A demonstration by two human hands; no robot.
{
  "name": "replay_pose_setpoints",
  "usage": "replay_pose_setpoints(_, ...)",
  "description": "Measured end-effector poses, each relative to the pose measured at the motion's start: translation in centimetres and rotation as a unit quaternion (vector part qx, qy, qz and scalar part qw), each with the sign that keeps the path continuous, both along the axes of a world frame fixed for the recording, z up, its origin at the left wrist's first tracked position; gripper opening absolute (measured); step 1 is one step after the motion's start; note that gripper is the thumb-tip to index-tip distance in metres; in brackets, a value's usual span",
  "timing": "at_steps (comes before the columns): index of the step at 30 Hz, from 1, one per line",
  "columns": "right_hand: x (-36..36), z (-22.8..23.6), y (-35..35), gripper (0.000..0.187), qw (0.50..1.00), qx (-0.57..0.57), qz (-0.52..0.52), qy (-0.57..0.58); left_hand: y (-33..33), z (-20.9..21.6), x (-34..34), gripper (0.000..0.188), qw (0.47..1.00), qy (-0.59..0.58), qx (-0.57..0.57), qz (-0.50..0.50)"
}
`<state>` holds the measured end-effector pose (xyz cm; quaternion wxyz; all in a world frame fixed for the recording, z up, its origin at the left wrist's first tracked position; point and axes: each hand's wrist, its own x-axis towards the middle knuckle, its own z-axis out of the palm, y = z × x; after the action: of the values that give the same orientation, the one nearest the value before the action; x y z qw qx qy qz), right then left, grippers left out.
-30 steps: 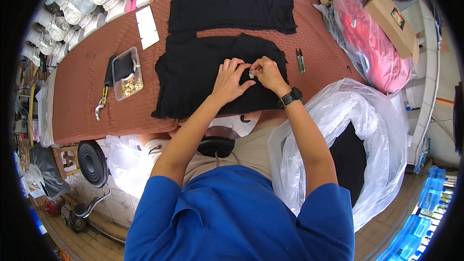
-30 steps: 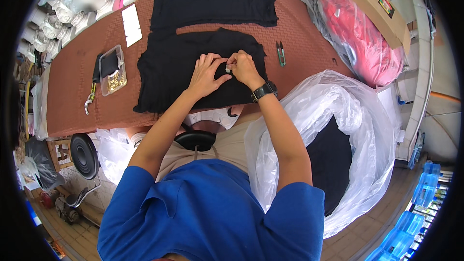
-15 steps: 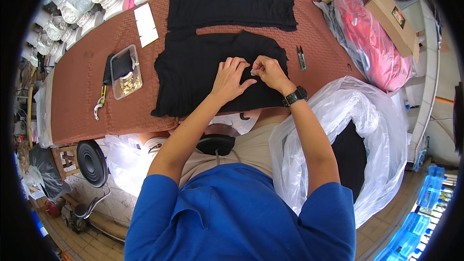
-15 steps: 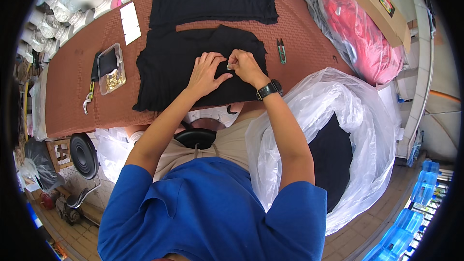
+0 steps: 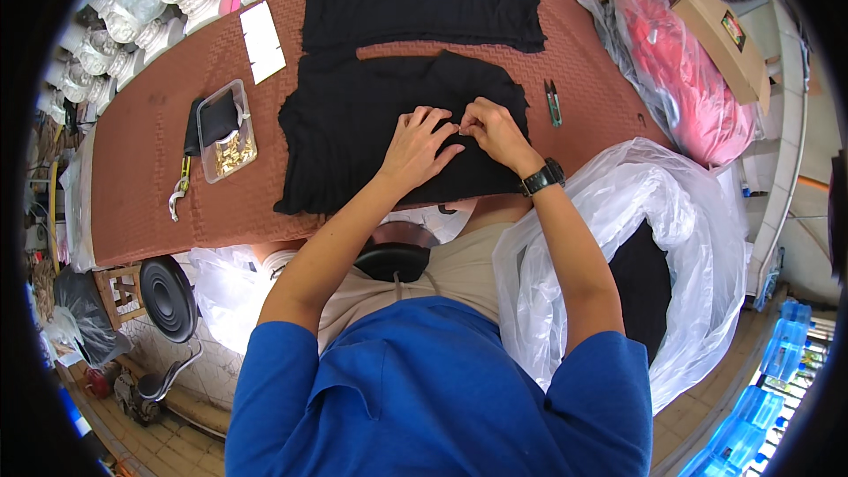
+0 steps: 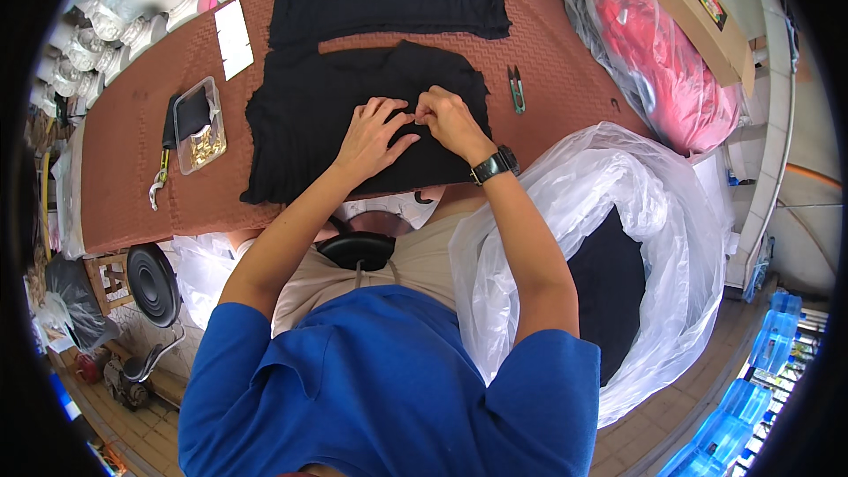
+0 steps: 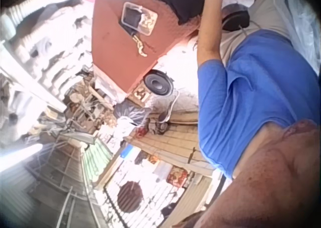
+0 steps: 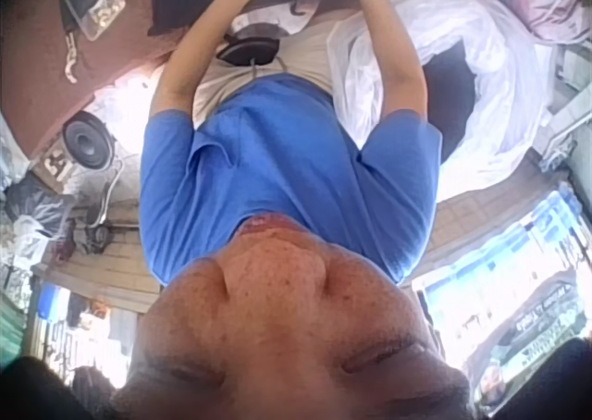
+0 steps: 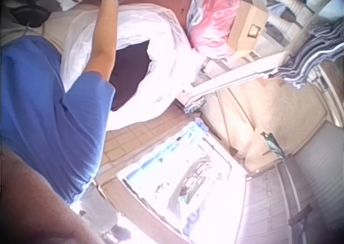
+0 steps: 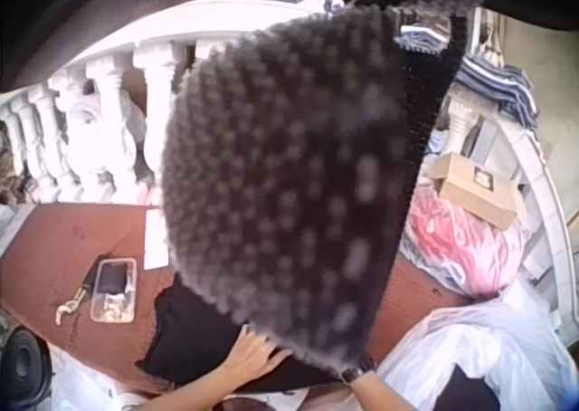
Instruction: The person handles black textile pieces on a table, pinning or attaching small white tags or clips to the fabric by hand and using a small pair of pliers to adjust the attachments.
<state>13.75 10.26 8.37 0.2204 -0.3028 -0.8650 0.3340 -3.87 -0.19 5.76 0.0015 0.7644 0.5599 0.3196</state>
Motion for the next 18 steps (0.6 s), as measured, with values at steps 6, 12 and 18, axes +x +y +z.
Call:
replay_pose_setpoints(6, 1.3, 2.8, 0.8, 0.008, 0.996, -0.083, 0.014, 0.024, 0.0, 0.2, 0.2, 0.033, 1.0, 0.014, -0.004, 0.002)
replay_pose_setpoints(12, -2.1, 9.2, 1.1, 0.007, 0.965, -0.168, -0.077, 0.184, -1.6, 0.7, -1.3, 0.032, 0.965, -0.261, -0.028, -0.008)
replay_pose_setpoints(18, -11.4, 8.7, -4.5, 0.008, 0.933, -0.272, 0.059, 0.227, -7.2, 1.5, -4.5, 0.038, 0.988, -0.072, 0.029, 0.131)
